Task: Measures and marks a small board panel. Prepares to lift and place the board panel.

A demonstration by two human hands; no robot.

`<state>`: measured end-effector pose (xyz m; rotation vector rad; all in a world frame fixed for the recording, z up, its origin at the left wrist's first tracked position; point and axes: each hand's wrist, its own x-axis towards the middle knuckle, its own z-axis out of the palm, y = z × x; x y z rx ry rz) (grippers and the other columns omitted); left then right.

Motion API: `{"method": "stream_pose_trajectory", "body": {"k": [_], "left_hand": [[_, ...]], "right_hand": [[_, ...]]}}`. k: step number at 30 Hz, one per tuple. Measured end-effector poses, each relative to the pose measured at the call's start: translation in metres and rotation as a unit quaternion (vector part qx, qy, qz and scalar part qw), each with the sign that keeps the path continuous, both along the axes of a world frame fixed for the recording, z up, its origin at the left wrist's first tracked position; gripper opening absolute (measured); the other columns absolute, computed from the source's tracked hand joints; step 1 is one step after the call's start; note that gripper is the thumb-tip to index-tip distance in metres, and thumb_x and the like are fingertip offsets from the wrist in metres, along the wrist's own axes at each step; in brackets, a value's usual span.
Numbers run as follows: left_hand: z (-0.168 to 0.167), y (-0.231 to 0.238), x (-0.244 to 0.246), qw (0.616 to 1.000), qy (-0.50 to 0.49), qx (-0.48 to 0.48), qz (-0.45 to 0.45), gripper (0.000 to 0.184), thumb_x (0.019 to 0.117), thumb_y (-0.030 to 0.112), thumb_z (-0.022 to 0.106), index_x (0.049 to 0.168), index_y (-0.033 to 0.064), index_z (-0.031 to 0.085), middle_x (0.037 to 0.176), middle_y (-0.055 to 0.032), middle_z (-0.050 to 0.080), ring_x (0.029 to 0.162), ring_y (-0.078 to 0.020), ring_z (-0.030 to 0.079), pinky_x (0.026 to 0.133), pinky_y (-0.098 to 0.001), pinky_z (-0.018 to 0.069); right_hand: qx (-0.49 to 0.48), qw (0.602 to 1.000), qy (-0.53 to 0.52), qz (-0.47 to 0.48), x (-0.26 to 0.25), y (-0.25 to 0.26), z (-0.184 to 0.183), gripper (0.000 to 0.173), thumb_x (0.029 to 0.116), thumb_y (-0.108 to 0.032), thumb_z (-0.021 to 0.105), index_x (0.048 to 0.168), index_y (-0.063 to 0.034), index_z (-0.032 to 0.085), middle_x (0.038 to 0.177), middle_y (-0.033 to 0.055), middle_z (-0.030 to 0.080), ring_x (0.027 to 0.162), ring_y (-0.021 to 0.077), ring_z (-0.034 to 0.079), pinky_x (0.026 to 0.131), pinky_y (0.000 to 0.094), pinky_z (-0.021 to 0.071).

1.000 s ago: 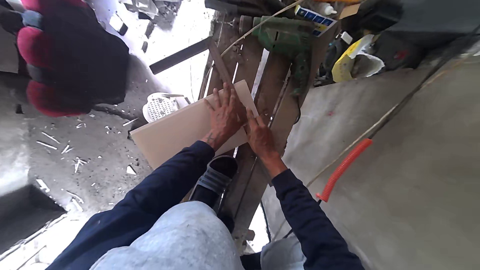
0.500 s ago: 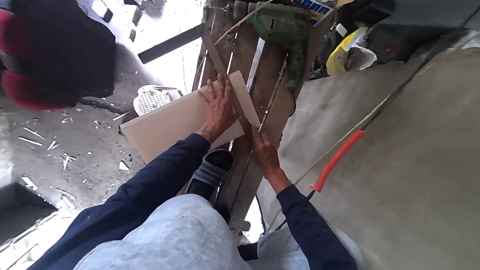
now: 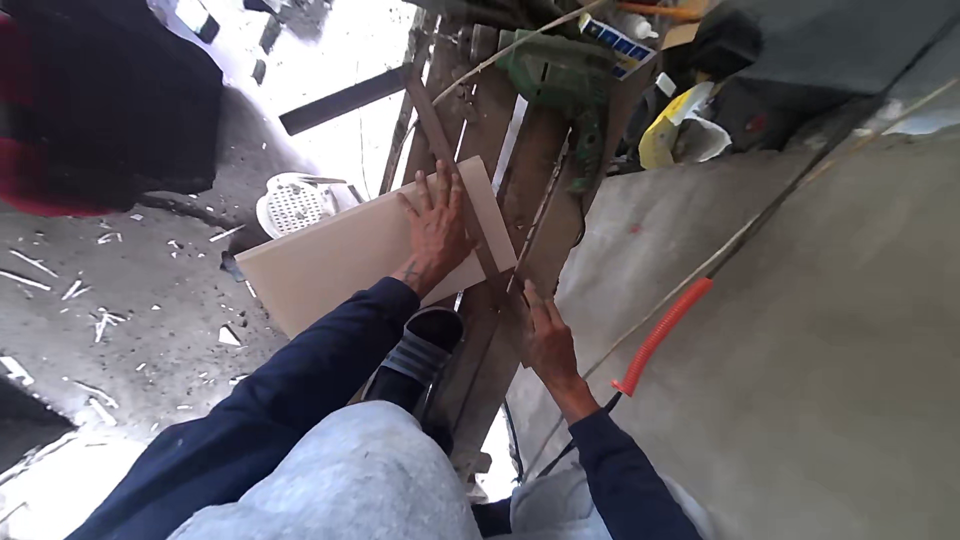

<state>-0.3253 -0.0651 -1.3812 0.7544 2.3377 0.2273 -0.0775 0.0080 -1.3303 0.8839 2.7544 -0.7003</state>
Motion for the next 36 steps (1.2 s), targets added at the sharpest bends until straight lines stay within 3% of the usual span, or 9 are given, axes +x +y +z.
{"method": "stream_pose_trajectory", "body": {"k": [3,5,8,11,19,26,36], "left_hand": [[0.0,-0.003,0.002,1.0,0.0,0.009,0.001,0.117,0.075,0.051,0.084,0.164,0.0085,0.02,0.173,-0.0119,-0.002,0.156,-0.048,-0.001,0.111,-0.0828,0.0082],[-0.001,-0.002,0.003,1.0,-0.007,0.01,0.005,0.118,0.0748,0.051,0.085,0.164,0.0084,0.019,0.173,-0.0114,-0.003,0.156,-0.0471,-0.002,0.112,-0.0822,0.0068],[0.001,0.0,0.002,1.0,-0.003,0.012,0.01,0.115,0.0767,0.051,0.081,0.164,0.0087,0.02,0.173,-0.0113,-0.001,0.156,-0.0462,0.0,0.112,-0.0818,0.0073],[-0.001,-0.003,0.002,1.0,0.001,0.019,0.009,0.113,0.0782,0.05,0.08,0.164,0.0088,0.02,0.173,-0.0129,0.001,0.156,-0.0472,0.001,0.111,-0.0832,0.0074],[-0.003,-0.002,0.004,1.0,0.002,0.021,0.004,0.109,0.0785,0.039,0.081,0.164,0.0083,0.021,0.173,-0.0146,0.0,0.156,-0.048,0.001,0.111,-0.0834,0.0069],[-0.001,-0.002,0.003,1.0,0.003,0.008,-0.002,0.108,0.0785,0.041,0.081,0.164,0.0101,0.023,0.173,-0.0137,0.0,0.156,-0.0482,0.002,0.111,-0.083,0.0088],[-0.003,-0.002,0.003,1.0,0.006,0.005,-0.007,0.11,0.078,0.036,0.08,0.165,0.0108,0.018,0.173,-0.0135,-0.002,0.155,-0.0484,0.0,0.11,-0.0842,0.0077]], "right_hand": [[-0.017,1.0,0.021,0.003,-0.052,0.007,0.008,0.047,0.1025,-0.011,0.055,0.149,-0.0035,0.052,0.108,0.0251,0.067,0.075,0.0353,0.07,0.065,0.0471,0.0605],[-0.038,0.999,-0.008,0.013,-0.093,0.013,0.01,0.051,0.1023,-0.01,0.057,0.152,-0.007,0.047,0.121,0.0258,0.063,0.083,0.0371,0.071,0.069,0.0486,0.061],[-0.02,1.0,-0.007,0.01,-0.159,0.025,-0.026,0.049,0.1025,-0.01,0.052,0.151,-0.0085,0.05,0.121,0.0235,0.066,0.089,0.0348,0.072,0.077,0.0472,0.0612],[-0.034,0.998,-0.044,0.03,-0.189,0.028,-0.035,0.05,0.1037,-0.012,0.05,0.154,-0.0112,0.047,0.125,0.0227,0.065,0.097,0.0358,0.071,0.082,0.0494,0.0602],[-0.037,0.997,-0.044,0.048,-0.18,0.026,-0.032,0.047,0.1041,-0.011,0.05,0.152,-0.0118,0.05,0.122,0.0225,0.065,0.094,0.0361,0.071,0.081,0.0488,0.0601],[-0.028,0.997,-0.062,0.046,-0.187,0.024,-0.03,0.046,0.1064,-0.018,0.048,0.152,-0.0149,0.05,0.122,0.02,0.066,0.095,0.0351,0.072,0.079,0.0494,0.06],[-0.043,0.996,-0.064,0.047,-0.181,0.02,-0.031,0.05,0.1046,-0.012,0.047,0.154,-0.014,0.047,0.124,0.0213,0.066,0.094,0.0357,0.072,0.078,0.0494,0.0602]]}}
